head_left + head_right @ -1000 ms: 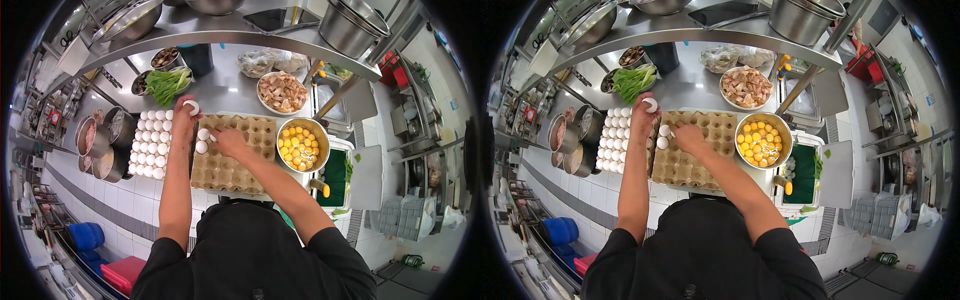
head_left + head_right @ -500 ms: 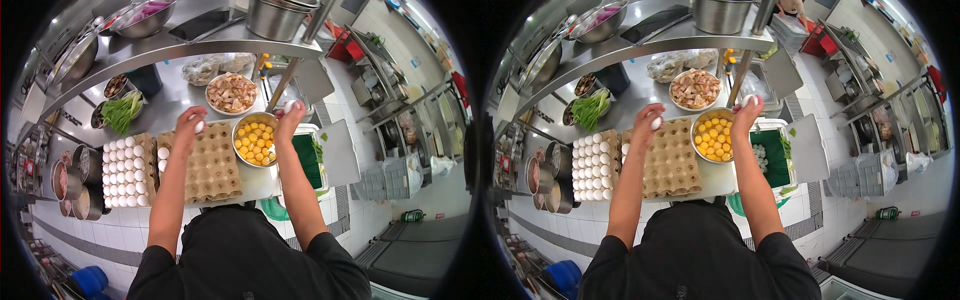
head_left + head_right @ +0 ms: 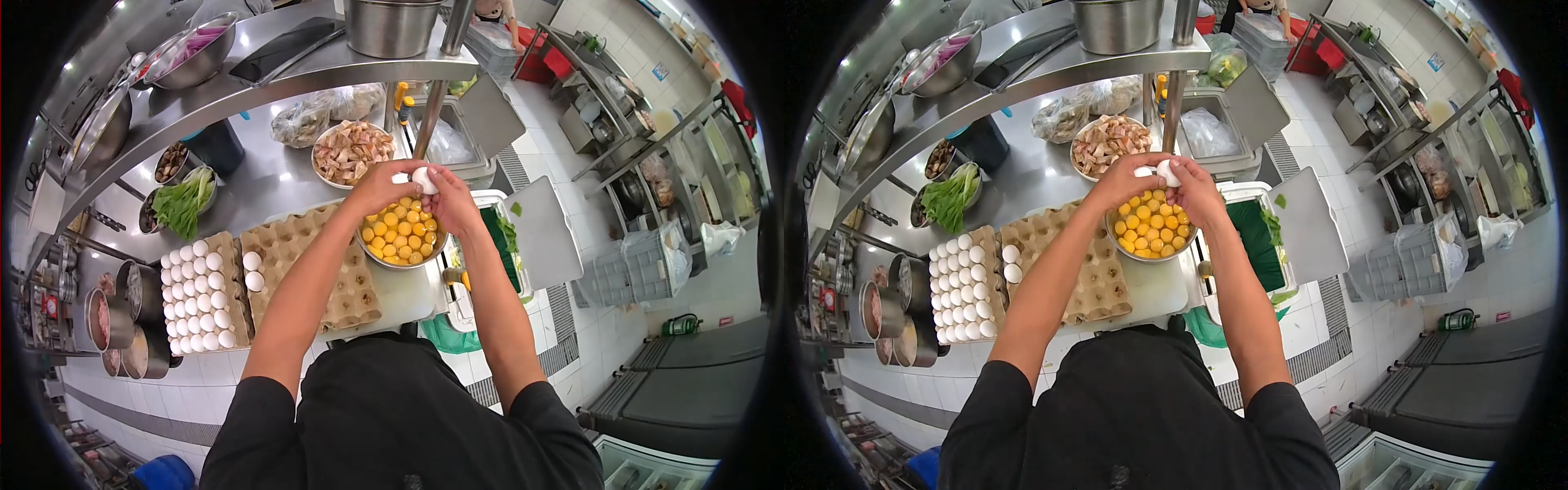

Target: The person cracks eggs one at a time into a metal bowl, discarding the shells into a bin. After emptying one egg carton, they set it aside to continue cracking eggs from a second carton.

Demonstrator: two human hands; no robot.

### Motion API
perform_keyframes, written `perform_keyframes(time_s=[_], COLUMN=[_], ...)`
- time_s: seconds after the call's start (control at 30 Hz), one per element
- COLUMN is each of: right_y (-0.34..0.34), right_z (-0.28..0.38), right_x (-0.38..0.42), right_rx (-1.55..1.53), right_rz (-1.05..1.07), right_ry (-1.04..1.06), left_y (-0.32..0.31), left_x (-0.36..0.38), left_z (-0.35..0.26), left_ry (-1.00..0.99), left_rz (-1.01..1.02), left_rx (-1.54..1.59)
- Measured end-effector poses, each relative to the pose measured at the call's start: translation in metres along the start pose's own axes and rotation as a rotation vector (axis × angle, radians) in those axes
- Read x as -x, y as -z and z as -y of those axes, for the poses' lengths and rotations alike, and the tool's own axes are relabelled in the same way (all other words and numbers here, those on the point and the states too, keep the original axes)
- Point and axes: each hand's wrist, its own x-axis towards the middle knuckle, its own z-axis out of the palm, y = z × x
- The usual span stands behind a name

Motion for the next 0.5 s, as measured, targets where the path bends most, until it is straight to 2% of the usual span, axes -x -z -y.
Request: perform_keyframes(time_s=[0.17,0.27,0.33,0.37,0.4,0.43,0.47,0.5], right_y=[0.008,0.003,0.0,0.001,0.001,0.002,0.003,-0.004], right_z=[-0.012,-0.013,-0.009,-0.01,-0.011,-0.012,-0.013,-0.01], right_x=[0.002,0.003,0.004,0.004,0.003,0.003,0.004,0.01], right_rx=[0.204,0.327,0.59,0.591,0.931,1.261,1.26,1.184], right_rz=[0.106,0.129,0.15,0.153,0.137,0.113,0.111,0.073], right_ry=[-0.041,-0.049,-0.024,-0.026,0.272,0.581,0.581,0.519], left_y=[-0.003,-0.004,-0.001,0.0,0.003,0.006,0.007,0.006], left_x=[0.013,0.022,0.027,0.029,0.032,0.034,0.035,0.035], left_z=[0.018,0.025,0.028,0.029,0.031,0.034,0.035,0.029], left_ry=[-0.061,-0.02,-0.043,-0.068,-0.066,-0.157,-0.251,-0.253], left_rz=[-0.076,-0.131,-0.157,-0.175,-0.178,-0.186,-0.192,-0.187], left_rx=[-0.167,-0.23,-0.27,-0.309,-0.308,-0.401,-0.493,-0.492])
